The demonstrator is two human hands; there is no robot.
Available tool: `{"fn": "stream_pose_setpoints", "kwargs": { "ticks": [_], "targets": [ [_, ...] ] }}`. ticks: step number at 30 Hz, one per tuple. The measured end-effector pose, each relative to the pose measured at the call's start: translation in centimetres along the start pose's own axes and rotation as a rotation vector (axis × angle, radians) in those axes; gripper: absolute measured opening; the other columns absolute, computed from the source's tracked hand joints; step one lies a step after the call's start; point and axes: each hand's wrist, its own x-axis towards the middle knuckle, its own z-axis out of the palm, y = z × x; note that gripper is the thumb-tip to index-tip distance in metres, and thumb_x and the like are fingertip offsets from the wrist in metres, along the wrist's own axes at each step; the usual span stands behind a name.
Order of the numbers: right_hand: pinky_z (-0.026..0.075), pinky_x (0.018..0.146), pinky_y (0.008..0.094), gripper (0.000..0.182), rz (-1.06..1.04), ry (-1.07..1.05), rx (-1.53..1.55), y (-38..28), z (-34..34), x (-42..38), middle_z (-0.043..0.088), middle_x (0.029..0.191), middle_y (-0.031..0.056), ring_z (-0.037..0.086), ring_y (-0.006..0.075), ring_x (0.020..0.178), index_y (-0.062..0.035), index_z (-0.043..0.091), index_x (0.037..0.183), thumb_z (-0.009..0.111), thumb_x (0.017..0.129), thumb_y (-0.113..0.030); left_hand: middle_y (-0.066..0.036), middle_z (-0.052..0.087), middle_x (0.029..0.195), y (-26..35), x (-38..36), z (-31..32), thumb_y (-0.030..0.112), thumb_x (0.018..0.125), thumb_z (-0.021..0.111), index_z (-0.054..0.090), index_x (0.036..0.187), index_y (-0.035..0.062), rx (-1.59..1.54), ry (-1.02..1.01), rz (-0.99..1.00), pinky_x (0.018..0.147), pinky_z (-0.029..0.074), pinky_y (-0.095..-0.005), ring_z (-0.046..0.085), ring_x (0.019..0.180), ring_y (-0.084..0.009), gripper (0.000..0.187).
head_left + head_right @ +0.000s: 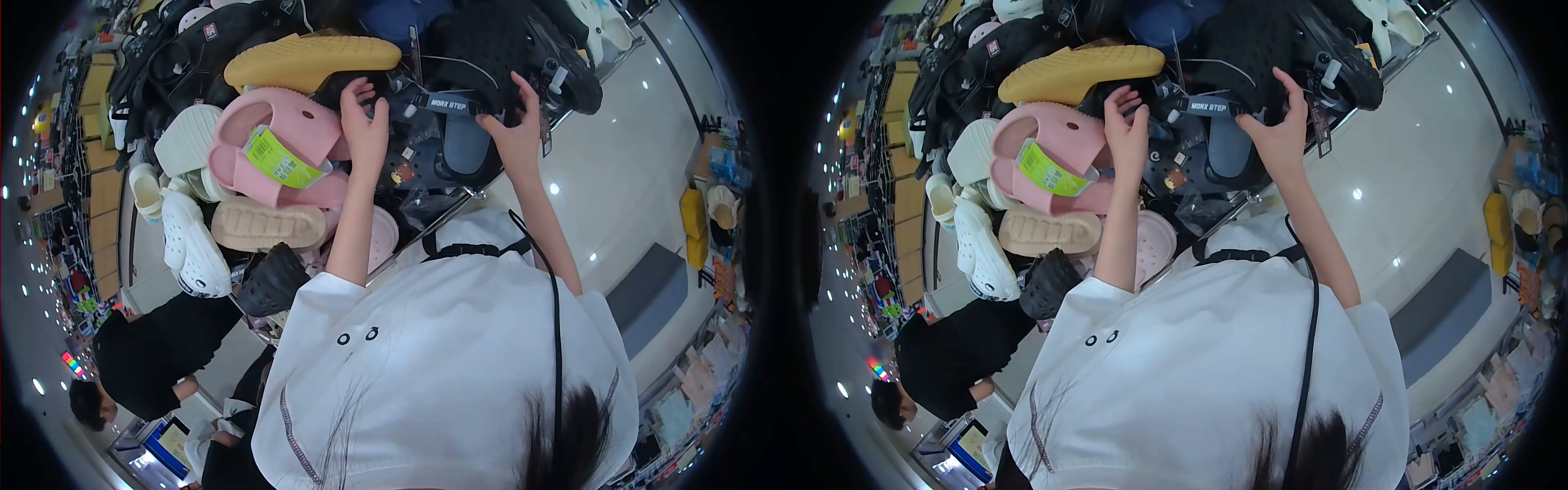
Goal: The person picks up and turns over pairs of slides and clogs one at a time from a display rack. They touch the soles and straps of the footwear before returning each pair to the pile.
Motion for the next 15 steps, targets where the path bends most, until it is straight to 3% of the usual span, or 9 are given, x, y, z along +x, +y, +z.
{"fn": "stream_pose_setpoints", "kwargs": {
  "ticks": [2,5,8,9,11,15],
  "targets": [
    [0.036,0.086,0.0305,0.071,-0.003,-0.005,0.05,0.4,0.4,-0.4,0.043,0.112,0.0098,0.045,0.0203,0.1,-0.0118,0.043,0.12,0.07,0.056,-0.006,-0.013,0.055,0.098,1.0,0.6,0.0,0.007,0.075,0.058,0.049,0.108,0.0008,0.093,-0.009,0.127,0.078,0.043,-0.0298,0.054,0.091,-0.021,0.035],
    [0.039,0.084,0.0298,0.074,0.024,-0.007,0.202,1.3,1.4,-1.5,0.041,0.114,0.0102,0.047,0.0182,0.097,-0.0093,0.039,0.122,0.072,0.056,-0.002,-0.011,0.058,0.089,2.5,0.6,0.8,0.02,0.076,0.063,0.054,0.101,0.0005,-0.094,-0.266,-0.194,0.08,0.042,-0.0308,0.052,0.091,-0.0219,0.033],
    [0.041,0.084,0.0295,0.078,0.053,-0.018,0.317,2.3,1.8,-2.1,0.036,0.119,0.0115,0.047,0.0182,0.1,-0.0056,0.034,0.123,0.074,0.056,0.001,-0.013,0.055,0.1,3.7,-0.1,1.5,0.028,0.074,0.064,0.055,0.103,0.0019,0.306,-0.267,0.082,0.088,0.035,-0.0362,0.044,0.1,-0.0284,0.04],
    [0.041,0.086,0.0302,0.079,0.061,-0.022,0.338,2.2,1.8,-2.2,0.035,0.121,0.0127,0.047,0.0193,0.101,-0.0052,0.033,0.123,0.074,0.056,0.0,-0.013,0.055,0.1,3.8,-0.3,1.4,0.028,0.074,0.064,0.055,0.103,0.0019,0.305,-0.271,0.077,0.088,0.035,-0.0362,0.044,0.1,-0.0284,0.04],
    [0.04,0.087,0.031,0.08,0.069,-0.024,0.358,2.3,1.7,-2.2,0.034,0.122,0.0139,0.047,0.0203,0.103,-0.0048,0.032,0.124,0.075,0.057,-0.002,-0.014,0.052,0.101,3.9,-0.3,1.4,0.025,0.073,0.065,0.054,0.105,0.0019,0.401,-0.298,0.258,0.086,0.037,-0.0343,0.047,0.096,-0.0277,0.04],
    [0.037,0.091,0.0323,0.083,0.088,-0.08,0.266,2.5,2.0,-2.1,0.036,0.123,0.0174,0.045,0.0236,0.108,-0.002,0.028,0.126,0.076,0.059,-0.011,-0.014,0.052,0.098,3.0,-0.4,1.6,0.021,0.071,0.066,0.054,0.104,0.0014,0.172,-0.346,0.111,0.084,0.038,-0.0325,0.049,0.092,-0.0265,0.04]
  ]
}}
